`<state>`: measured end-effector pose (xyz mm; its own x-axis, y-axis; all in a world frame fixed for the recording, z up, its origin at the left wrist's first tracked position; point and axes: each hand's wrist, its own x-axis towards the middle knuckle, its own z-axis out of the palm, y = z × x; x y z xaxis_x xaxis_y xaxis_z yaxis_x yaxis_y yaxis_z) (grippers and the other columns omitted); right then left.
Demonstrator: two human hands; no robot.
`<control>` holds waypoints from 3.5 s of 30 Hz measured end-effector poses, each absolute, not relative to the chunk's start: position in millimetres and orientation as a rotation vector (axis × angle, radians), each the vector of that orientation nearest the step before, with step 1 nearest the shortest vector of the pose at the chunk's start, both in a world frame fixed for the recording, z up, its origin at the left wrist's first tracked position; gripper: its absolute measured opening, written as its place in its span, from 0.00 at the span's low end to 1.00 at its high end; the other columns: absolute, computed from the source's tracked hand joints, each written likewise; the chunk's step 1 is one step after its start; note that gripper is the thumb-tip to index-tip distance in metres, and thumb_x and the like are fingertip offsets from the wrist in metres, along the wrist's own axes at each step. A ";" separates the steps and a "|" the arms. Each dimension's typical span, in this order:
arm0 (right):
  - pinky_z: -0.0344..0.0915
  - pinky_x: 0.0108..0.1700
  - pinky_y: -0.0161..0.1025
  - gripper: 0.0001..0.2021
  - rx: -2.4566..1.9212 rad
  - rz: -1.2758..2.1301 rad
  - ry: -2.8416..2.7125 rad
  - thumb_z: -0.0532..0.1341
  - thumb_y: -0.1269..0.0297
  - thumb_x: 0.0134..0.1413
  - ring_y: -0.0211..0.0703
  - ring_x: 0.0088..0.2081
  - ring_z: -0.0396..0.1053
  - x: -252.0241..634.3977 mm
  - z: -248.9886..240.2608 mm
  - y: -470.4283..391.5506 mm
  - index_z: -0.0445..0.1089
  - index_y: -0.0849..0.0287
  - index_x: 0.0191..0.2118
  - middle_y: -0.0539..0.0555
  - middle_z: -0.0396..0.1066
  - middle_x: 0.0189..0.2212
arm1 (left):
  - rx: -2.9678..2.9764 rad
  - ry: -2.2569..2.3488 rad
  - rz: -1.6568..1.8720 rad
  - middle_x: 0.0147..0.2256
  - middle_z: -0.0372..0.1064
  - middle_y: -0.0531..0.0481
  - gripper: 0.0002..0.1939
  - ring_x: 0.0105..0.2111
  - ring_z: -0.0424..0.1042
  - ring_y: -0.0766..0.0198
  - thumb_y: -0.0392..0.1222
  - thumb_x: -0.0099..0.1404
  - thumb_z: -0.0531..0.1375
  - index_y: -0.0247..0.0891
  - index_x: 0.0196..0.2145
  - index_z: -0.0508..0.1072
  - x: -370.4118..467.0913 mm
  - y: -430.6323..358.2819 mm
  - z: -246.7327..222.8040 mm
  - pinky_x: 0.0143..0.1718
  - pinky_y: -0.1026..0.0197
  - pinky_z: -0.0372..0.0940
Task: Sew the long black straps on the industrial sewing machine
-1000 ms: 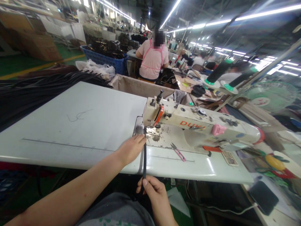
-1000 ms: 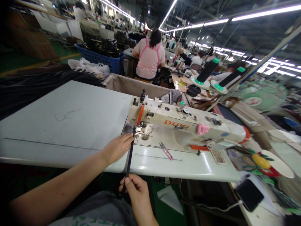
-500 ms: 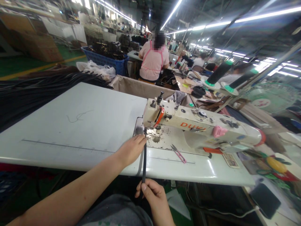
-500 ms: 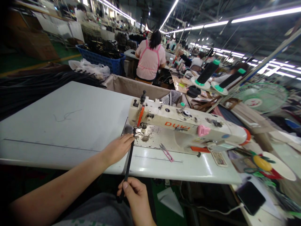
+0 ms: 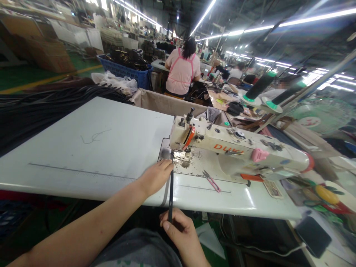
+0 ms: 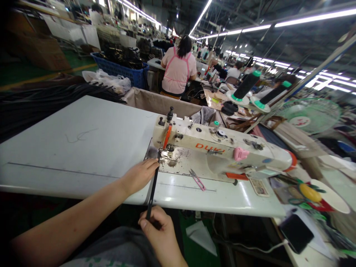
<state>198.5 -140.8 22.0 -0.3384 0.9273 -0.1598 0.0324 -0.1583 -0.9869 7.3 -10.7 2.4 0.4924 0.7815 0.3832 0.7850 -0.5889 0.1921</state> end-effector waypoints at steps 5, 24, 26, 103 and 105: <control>0.64 0.38 0.37 0.18 -1.196 1.682 -1.238 0.69 0.45 0.59 0.42 0.32 0.71 196.7 27.7 -138.3 0.81 0.57 0.38 0.53 0.79 0.29 | -2.713 -1.416 -0.668 0.54 0.71 0.39 0.12 0.58 0.71 0.51 0.30 0.73 0.53 0.34 0.51 0.72 7.7 -9.8 3.2 0.62 0.48 0.68; 0.64 0.36 0.36 0.20 -1.219 1.727 -1.205 0.69 0.44 0.59 0.41 0.31 0.72 197.6 31.2 -144.7 0.82 0.58 0.33 0.53 0.79 0.26 | -2.705 -1.432 -0.618 0.54 0.71 0.40 0.12 0.59 0.71 0.51 0.31 0.74 0.53 0.33 0.51 0.72 7.6 -10.8 5.2 0.63 0.49 0.67; 0.64 0.36 0.36 0.20 -1.219 1.727 -1.210 0.69 0.43 0.59 0.41 0.31 0.72 197.8 30.5 -144.6 0.82 0.58 0.33 0.53 0.79 0.26 | -2.712 -1.419 -0.622 0.54 0.71 0.40 0.12 0.59 0.70 0.51 0.30 0.74 0.53 0.33 0.51 0.72 7.4 -10.9 4.6 0.63 0.49 0.67; 0.63 0.36 0.37 0.22 -1.286 1.639 -1.253 0.68 0.42 0.59 0.42 0.30 0.68 197.1 30.5 -141.7 0.80 0.58 0.30 0.52 0.75 0.25 | -2.743 -1.407 -0.620 0.52 0.72 0.40 0.12 0.59 0.70 0.52 0.31 0.74 0.52 0.35 0.49 0.72 6.9 -10.0 5.7 0.63 0.49 0.67; 0.62 0.35 0.37 0.21 -1.284 1.643 -1.254 0.68 0.43 0.59 0.41 0.30 0.67 197.5 30.4 -141.6 0.80 0.58 0.29 0.52 0.75 0.25 | -2.739 -1.413 -0.625 0.52 0.71 0.40 0.12 0.60 0.69 0.52 0.31 0.74 0.51 0.35 0.50 0.72 7.8 -9.0 5.2 0.63 0.48 0.67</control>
